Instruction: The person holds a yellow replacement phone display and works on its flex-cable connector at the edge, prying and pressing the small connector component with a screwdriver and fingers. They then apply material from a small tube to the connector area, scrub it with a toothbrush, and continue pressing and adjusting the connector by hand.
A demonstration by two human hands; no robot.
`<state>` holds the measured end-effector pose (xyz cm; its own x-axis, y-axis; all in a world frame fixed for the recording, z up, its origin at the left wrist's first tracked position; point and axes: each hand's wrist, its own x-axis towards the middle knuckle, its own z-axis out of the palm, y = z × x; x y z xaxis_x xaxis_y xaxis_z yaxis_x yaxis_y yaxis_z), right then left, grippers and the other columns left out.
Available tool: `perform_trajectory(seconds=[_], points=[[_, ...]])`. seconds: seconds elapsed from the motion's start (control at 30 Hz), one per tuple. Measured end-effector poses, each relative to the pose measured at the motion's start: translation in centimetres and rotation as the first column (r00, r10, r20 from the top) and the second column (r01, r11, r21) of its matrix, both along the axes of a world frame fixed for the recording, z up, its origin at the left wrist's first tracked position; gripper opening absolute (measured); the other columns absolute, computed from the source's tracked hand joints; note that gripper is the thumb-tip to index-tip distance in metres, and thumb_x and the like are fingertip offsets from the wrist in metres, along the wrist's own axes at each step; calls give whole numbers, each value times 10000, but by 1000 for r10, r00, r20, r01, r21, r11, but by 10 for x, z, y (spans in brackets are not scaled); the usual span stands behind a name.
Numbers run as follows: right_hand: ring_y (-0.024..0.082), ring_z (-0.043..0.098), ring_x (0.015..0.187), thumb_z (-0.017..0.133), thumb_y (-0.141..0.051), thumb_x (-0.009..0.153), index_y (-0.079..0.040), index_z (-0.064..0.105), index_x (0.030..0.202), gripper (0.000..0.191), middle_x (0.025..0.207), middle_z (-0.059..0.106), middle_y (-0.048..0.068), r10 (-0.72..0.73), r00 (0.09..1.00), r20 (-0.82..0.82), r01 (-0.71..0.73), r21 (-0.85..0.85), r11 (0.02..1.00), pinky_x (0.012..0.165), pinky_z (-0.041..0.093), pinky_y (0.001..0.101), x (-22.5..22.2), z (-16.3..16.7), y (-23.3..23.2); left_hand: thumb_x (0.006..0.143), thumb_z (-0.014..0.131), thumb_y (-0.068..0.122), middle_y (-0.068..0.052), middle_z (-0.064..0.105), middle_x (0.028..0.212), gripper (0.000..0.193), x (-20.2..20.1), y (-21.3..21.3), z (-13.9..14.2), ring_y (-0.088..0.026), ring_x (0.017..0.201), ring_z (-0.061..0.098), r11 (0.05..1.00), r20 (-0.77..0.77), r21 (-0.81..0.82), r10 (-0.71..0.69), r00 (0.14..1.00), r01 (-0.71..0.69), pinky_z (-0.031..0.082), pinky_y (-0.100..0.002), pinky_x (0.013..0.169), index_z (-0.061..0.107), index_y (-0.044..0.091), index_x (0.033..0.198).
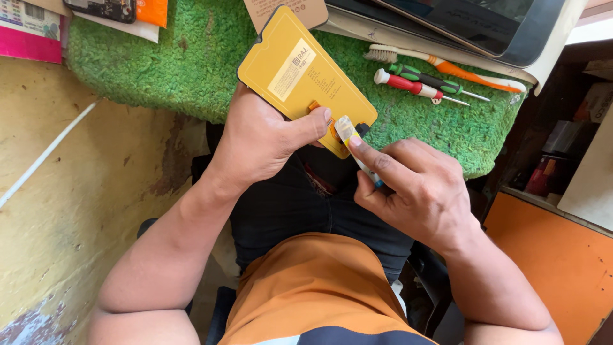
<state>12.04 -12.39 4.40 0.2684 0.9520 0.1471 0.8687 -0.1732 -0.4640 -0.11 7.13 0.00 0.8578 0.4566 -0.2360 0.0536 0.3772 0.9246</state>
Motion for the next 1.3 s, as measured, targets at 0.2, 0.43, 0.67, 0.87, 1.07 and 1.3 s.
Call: perform_trajectory(seconds=[0.2,0.43,0.67,0.87,1.07,1.3], points=[[235,579,646,825,-83,785,-120,746,1254,477,748,576,61,-10,1000,4,10,-8,1000,603,505,383,-1,0,1,915,758,28,-66,728,981,215,-1,0,-1,-111,841,724,1000,-23,23,-5,1000,6,656,-276,716,664,-29,1099],[233,585,646,814,-85,771,-122,743,1260,495,765,598,55,-19,1000,-18,19,9,1000,605,513,375,-1,1,1,897,758,23,-62,727,981,230,1,0,-2,-115,845,727,999,-17,31,9,1000,-8,660,-282,715,660,-26,1099],[232,586,638,812,-96,771,-123,736,1253,489,758,600,54,-21,999,-26,21,12,1000,598,518,377,0,-1,2,887,754,29,-66,728,967,231,3,0,-1,-120,828,728,999,-46,37,4,999,-3,657,-282,700,661,-28,1091],[232,581,631,811,-103,768,-132,731,1263,503,743,585,53,-17,1000,-24,17,2,1000,593,515,379,0,-1,0,884,754,31,-68,728,968,243,2,-1,-2,-117,829,730,1000,-52,21,7,999,-6,658,-279,699,656,-28,1098],[231,583,636,810,-95,767,-140,728,1256,498,741,584,49,-19,999,-32,19,-9,1000,594,515,378,-1,1,0,888,753,24,-71,725,984,252,3,-2,-3,-121,843,731,1000,-23,-18,12,1000,-12,665,-283,711,651,-32,1112],[230,599,652,798,-90,774,-131,727,1237,471,756,596,52,-11,999,-43,11,13,1000,605,525,374,-1,1,0,880,755,18,-70,721,982,266,3,-2,-3,-120,839,724,999,-42,-26,21,999,-22,659,-282,700,647,-31,1118]])
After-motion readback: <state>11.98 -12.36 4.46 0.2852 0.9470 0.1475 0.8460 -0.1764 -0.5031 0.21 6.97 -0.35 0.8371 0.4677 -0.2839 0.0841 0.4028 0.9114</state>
